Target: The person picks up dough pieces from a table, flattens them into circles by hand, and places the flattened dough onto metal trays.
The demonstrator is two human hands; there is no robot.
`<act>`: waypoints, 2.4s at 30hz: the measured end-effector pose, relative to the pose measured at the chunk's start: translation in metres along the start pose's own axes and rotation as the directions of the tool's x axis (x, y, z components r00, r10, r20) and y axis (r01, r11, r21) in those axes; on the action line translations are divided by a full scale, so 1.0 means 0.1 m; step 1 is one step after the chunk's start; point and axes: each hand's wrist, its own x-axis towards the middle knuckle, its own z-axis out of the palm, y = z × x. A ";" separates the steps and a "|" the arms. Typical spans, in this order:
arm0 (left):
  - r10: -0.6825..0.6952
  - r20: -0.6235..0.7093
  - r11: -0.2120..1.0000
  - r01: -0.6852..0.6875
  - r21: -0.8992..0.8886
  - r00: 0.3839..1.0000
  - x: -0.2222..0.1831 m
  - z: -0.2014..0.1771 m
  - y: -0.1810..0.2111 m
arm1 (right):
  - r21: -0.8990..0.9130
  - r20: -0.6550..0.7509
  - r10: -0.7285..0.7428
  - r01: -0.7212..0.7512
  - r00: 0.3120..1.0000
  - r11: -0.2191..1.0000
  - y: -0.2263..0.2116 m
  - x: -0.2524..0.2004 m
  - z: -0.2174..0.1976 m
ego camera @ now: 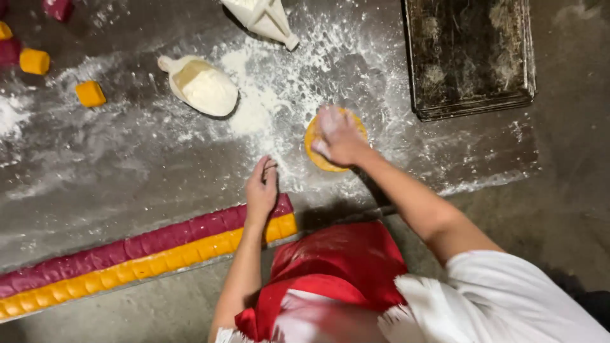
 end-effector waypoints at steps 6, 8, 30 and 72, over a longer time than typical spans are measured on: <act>0.087 -0.005 0.955 -0.082 0.285 0.996 0.26 -0.16 0.18 | -0.056 0.038 -0.021 0.023 0.999 0.998 -0.30 -0.01 0.03; 0.197 0.142 0.905 -0.235 0.354 0.970 0.38 0.02 0.24 | -0.043 0.031 -0.068 0.070 0.997 0.997 -0.18 0.08 0.07; 0.045 0.807 0.451 -0.733 0.509 0.589 0.34 1.52 0.30 | 0.951 0.027 0.413 0.104 0.910 -0.291 1.15 -0.68 1.04; -0.247 0.035 0.930 0.247 -0.273 0.968 0.41 0.98 -1.00 | -0.266 0.153 -0.215 0.249 0.965 0.931 -0.09 -1.05 -0.07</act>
